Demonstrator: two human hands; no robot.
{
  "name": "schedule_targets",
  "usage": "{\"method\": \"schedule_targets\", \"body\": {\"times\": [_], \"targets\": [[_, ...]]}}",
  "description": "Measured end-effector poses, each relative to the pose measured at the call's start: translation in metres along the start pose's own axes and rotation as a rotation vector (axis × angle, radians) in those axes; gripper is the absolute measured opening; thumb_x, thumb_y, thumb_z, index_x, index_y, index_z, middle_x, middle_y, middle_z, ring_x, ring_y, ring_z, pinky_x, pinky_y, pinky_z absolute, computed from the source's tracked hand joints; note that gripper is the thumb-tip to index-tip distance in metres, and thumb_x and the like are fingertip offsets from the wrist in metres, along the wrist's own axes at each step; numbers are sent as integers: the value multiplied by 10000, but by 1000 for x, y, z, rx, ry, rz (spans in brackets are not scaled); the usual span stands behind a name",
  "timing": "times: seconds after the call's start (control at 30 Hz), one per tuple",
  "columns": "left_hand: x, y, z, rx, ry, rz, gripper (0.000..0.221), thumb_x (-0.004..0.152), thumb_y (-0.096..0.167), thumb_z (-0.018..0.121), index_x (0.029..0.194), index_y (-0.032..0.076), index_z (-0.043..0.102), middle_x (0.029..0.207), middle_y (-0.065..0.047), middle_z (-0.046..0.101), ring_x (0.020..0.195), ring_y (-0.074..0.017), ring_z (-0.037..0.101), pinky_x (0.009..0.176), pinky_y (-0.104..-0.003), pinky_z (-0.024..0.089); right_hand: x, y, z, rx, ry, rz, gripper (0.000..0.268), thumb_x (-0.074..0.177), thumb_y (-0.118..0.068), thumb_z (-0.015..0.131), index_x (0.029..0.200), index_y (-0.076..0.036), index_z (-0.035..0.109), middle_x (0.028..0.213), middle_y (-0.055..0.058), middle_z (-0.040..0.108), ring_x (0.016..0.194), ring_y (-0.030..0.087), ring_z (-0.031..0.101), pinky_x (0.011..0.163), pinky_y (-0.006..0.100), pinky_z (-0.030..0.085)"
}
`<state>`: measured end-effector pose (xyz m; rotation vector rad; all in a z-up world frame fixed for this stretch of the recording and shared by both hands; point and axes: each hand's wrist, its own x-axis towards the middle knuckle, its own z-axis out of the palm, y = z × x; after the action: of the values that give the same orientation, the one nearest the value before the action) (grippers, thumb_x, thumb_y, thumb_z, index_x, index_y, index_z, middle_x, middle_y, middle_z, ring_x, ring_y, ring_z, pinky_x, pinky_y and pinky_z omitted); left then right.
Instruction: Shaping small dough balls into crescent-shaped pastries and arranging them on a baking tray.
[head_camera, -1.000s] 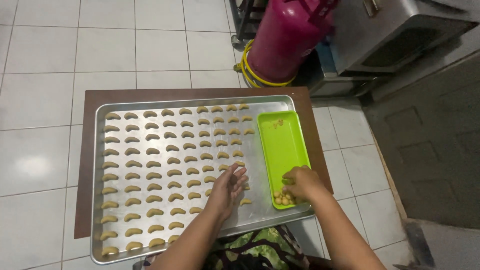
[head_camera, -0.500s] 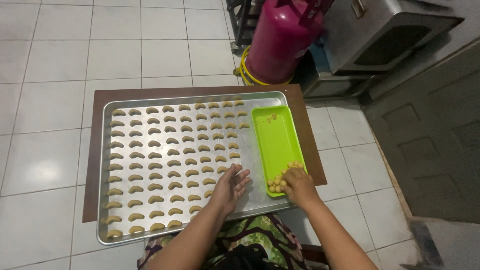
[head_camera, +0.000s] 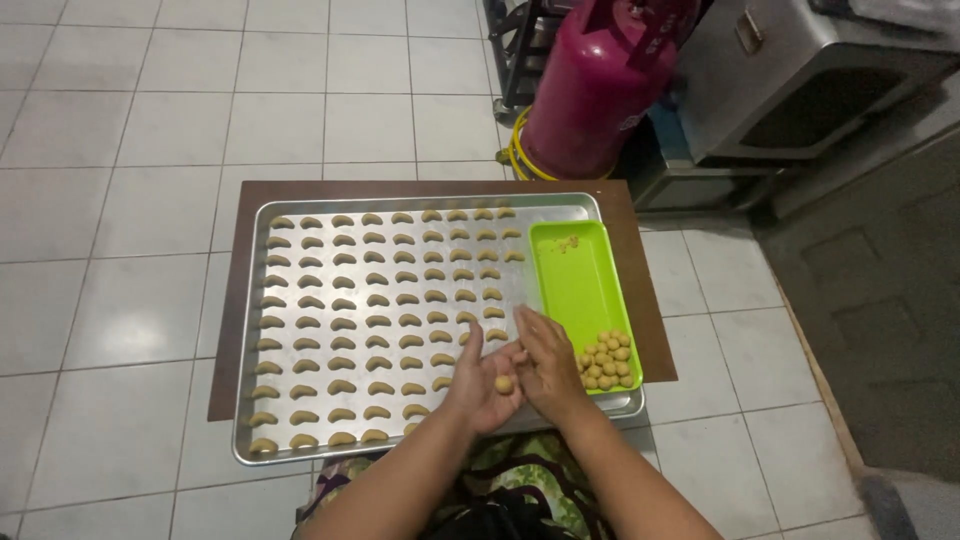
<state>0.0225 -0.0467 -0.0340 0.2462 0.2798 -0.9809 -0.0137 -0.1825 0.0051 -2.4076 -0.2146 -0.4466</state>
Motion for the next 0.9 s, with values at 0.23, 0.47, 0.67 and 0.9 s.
{"method": "schedule_targets", "body": {"times": [0.23,0.47,0.67,0.9], "targets": [[-19,9,15,111,-191,157,1117,846,925,107,1648,156,218,1690,-193,216,1548,-383,173,1231,-509,117,-6,-24,35,-213,-380,107,988,900,-758,90,1632,-101,0,1711,209,-37,1524,520,-102,1122,781,-52],[-17,-4,12,335,-563,530,1039,870,865,348,1669,227,157,1733,-83,92,1576,-406,146,1273,-586,135,-27,-26,39,-198,-254,137,957,950,-594,367,1612,3,18,1674,339,-84,1490,634,-122,1039,843,-18],[-12,-10,7,263,-274,254,1003,902,788,171,1609,84,269,1673,-98,286,1533,-319,266,1232,-479,246,-4,-32,30,-185,-72,139,1071,915,-770,-37,1584,65,-79,1637,404,-54,1495,625,-106,1075,797,-47],[-26,-2,7,281,-149,105,1053,778,922,90,1650,332,64,1733,-79,51,1575,-286,103,1222,-440,174,6,-27,35,-155,-55,173,1137,843,-845,-127,1579,22,-155,1638,362,-193,1471,616,-217,1080,792,-132]]}}
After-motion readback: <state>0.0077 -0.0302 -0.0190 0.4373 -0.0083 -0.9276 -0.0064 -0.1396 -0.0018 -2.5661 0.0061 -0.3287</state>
